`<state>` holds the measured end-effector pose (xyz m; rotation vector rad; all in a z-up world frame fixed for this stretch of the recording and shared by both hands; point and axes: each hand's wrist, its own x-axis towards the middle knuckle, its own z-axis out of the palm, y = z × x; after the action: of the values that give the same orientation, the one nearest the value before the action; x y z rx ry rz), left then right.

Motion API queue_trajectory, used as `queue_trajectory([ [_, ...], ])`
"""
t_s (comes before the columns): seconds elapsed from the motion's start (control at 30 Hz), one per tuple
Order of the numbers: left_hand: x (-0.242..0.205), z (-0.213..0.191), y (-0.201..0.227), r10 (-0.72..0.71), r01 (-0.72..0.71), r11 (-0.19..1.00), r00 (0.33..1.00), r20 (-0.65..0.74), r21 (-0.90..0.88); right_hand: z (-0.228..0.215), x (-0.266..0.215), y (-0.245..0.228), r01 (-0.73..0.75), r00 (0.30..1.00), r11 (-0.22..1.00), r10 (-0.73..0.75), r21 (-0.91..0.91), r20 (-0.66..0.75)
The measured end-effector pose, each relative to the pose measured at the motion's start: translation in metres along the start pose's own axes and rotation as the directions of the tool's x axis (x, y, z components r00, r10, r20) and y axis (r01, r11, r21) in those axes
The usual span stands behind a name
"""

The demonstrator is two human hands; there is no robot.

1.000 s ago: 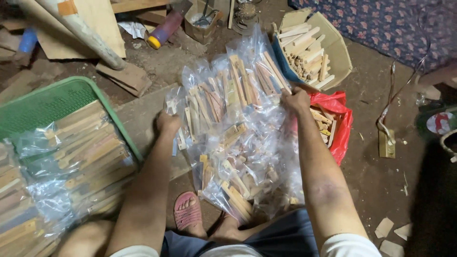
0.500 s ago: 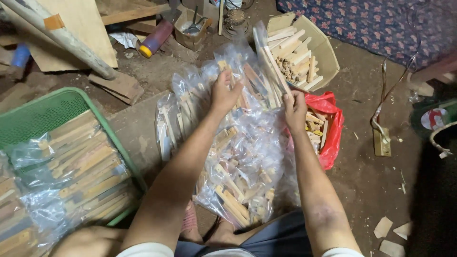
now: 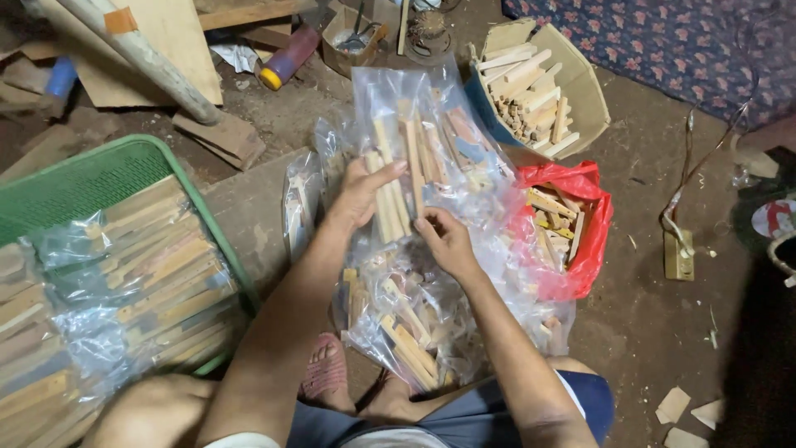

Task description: The person sorts and places small wood strips into clear plastic bags by hand while sitting on the floor, occasionally handling a red bag and a green crate filled with similar strips.

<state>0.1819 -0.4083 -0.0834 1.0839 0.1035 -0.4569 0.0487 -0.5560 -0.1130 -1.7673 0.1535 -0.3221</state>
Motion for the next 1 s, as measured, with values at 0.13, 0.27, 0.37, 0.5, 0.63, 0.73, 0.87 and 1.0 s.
queue_trajectory([
  [0.13,-0.029,-0.052,0.038,0.057,-0.058,0.998,0.983,-0.176,0.004,-0.03,0.047,0.012,-0.039,0.994,0.986,0.022,-0.159,-0.105],
  [0.27,-0.019,-0.136,0.024,0.13,-0.126,0.991,0.933,-0.336,0.034,-0.075,0.118,0.041,-0.042,0.966,0.868,-0.091,-0.495,-0.24],
  [0.37,-0.012,-0.174,0.005,0.141,-0.116,0.99,0.903,-0.406,0.085,-0.091,0.16,0.089,-0.192,0.966,0.778,0.041,-0.598,-0.256],
  [0.5,0.011,-0.225,-0.061,0.062,0.042,0.978,0.881,-0.469,0.207,-0.102,0.192,0.132,-0.398,0.907,0.594,0.371,-0.699,-0.201],
  [0.63,0.002,-0.225,-0.072,0.043,0.263,0.814,0.862,-0.505,0.518,-0.079,0.179,0.105,-0.441,0.893,0.628,0.378,-0.641,-0.245],
  [0.73,0.021,-0.229,-0.091,0.033,0.323,0.669,0.887,-0.46,0.67,-0.081,0.182,0.121,-0.517,0.852,0.735,0.393,-0.439,-0.345],
  [0.87,0.027,-0.218,-0.093,0.132,0.362,0.424,0.882,-0.453,0.83,-0.074,0.151,0.083,-0.272,0.912,0.942,0.187,-0.196,-0.366],
  [1.0,0.009,-0.152,-0.059,0.312,0.251,0.466,0.851,-0.422,0.849,-0.08,0.132,0.065,-0.097,0.916,0.989,0.047,-0.108,-0.398],
])
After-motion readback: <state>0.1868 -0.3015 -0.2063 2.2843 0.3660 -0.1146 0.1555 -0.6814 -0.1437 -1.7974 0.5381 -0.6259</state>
